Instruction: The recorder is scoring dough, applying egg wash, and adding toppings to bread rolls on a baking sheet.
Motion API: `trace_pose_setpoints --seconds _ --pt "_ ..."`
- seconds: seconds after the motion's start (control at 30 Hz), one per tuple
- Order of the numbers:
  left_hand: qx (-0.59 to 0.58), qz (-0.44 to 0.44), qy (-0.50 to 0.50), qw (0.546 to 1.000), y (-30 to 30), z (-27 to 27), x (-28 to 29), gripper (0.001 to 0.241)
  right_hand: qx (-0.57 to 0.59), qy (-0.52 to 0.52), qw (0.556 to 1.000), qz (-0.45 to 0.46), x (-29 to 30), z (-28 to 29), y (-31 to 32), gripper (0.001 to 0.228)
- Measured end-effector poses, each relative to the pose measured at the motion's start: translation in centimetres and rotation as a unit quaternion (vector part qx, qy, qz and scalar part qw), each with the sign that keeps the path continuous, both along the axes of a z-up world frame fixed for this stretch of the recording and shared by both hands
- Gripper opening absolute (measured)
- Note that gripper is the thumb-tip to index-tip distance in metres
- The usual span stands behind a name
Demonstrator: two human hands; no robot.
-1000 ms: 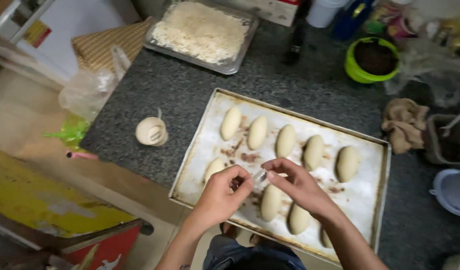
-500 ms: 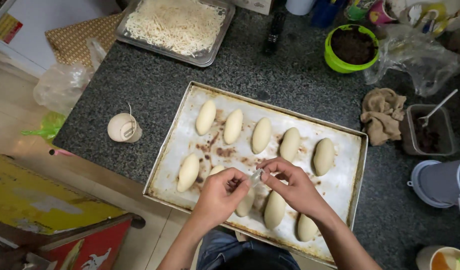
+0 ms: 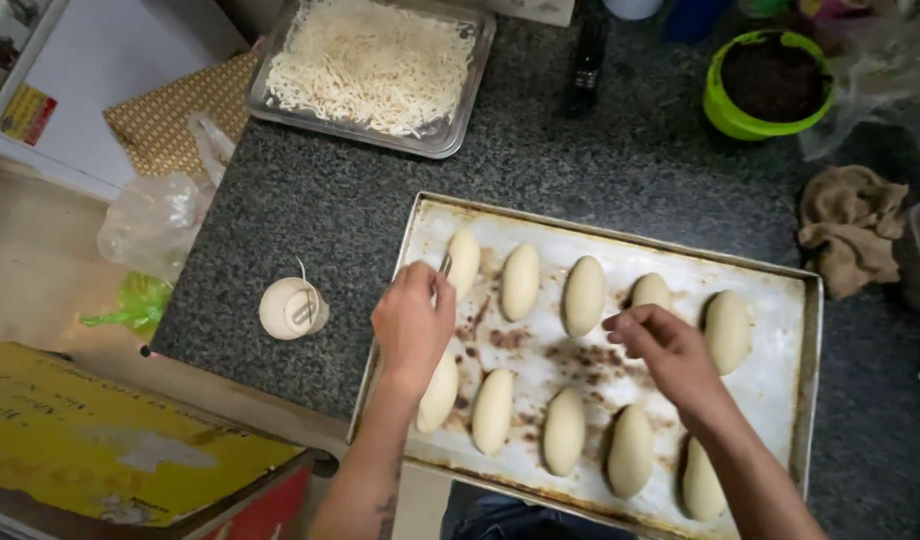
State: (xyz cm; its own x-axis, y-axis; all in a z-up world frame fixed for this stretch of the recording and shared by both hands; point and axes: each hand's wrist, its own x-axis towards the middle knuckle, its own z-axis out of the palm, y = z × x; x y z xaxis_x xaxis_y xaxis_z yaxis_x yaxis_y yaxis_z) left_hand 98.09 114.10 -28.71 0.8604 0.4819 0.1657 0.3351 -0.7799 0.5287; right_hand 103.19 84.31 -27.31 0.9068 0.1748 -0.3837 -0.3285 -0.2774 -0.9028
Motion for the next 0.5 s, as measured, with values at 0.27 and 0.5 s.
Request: trace_pose_setpoints --seconds 0.27,0.5 --pt "0.148 -0.046 0.007 0.988 0.6 -6.1 4.3 0.011 -0.047 0.063 0.996 -0.052 -0.4 0.5 0.5 0.02" --pt "0.129 -0.084 -0.025 0.988 0.5 -4.3 5.9 0.004 -0.09 0.159 0.982 -0.056 -0.8 0.8 1.1 0.033"
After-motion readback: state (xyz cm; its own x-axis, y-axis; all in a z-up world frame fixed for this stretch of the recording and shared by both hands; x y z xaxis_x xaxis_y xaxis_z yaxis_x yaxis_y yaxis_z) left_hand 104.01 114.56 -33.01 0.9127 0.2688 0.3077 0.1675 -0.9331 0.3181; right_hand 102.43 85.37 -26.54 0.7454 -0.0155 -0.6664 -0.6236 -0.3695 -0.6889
